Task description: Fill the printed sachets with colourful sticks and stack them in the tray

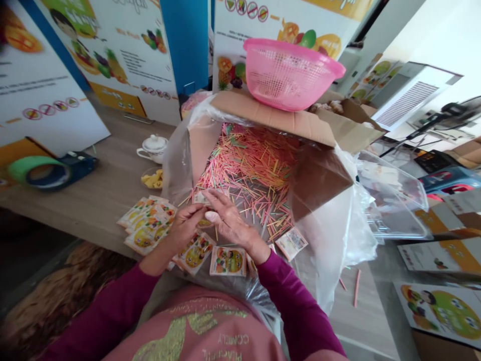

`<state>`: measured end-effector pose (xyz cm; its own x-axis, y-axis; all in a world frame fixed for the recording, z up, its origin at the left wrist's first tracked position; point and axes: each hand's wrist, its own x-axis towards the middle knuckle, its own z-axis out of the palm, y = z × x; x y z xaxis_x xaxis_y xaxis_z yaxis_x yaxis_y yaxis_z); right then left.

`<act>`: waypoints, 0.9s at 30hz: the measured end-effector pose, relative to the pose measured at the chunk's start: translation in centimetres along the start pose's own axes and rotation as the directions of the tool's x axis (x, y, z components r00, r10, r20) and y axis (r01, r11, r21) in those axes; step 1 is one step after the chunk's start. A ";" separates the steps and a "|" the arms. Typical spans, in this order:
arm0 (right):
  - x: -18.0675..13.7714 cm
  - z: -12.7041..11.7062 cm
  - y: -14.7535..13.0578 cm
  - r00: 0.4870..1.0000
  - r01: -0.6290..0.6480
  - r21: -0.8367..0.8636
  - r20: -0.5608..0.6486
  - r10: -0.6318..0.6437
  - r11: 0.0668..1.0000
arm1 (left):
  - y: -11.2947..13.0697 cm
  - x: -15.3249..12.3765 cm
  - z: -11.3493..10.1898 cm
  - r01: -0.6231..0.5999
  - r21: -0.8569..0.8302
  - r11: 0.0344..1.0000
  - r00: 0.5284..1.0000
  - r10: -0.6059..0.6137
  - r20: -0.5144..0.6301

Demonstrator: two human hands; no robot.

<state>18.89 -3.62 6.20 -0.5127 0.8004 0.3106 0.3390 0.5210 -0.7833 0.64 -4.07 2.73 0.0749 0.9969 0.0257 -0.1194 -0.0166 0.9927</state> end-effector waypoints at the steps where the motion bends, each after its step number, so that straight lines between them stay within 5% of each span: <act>1: -0.3 0.2 0.1 1.000 -0.007 -0.006 -0.004 0.007 1.000 | 0.1 -0.7 -0.4 0.002 0.025 1.000 1.000 -0.001 -0.016; 8: -3.9 3.4 0.2 0.998 -0.062 0.032 0.015 0.062 0.998 | -0.6 -8.1 -1.6 -0.091 0.351 0.932 0.994 0.067 0.082; 14: -5.4 5.6 0.9 0.985 -0.070 -0.244 0.133 0.105 0.967 | -3.6 -10.6 -2.7 -0.310 0.722 0.618 0.949 0.250 0.194; 18: -3.9 3.3 2.0 0.997 -0.024 -0.339 0.067 0.049 0.941 | -4.3 -9.8 -3.8 -0.353 0.871 0.343 0.922 0.286 0.261; 21: -1.2 -0.3 3.7 0.998 -0.070 -0.405 -0.022 0.067 0.912 | -4.6 -9.4 -4.9 -0.338 0.913 0.227 0.900 0.362 0.244; 27: 5.2 -4.4 6.6 0.914 -0.364 -0.673 -0.125 0.387 0.643 | -5.0 -9.5 -6.3 -0.344 0.930 0.129 0.845 0.474 0.247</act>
<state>21.89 5.28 5.04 -0.2389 0.9699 0.0475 0.9360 0.2430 -0.2545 -5.72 -12.95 -3.23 0.2516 0.8153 0.5215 0.8794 -0.4175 0.2285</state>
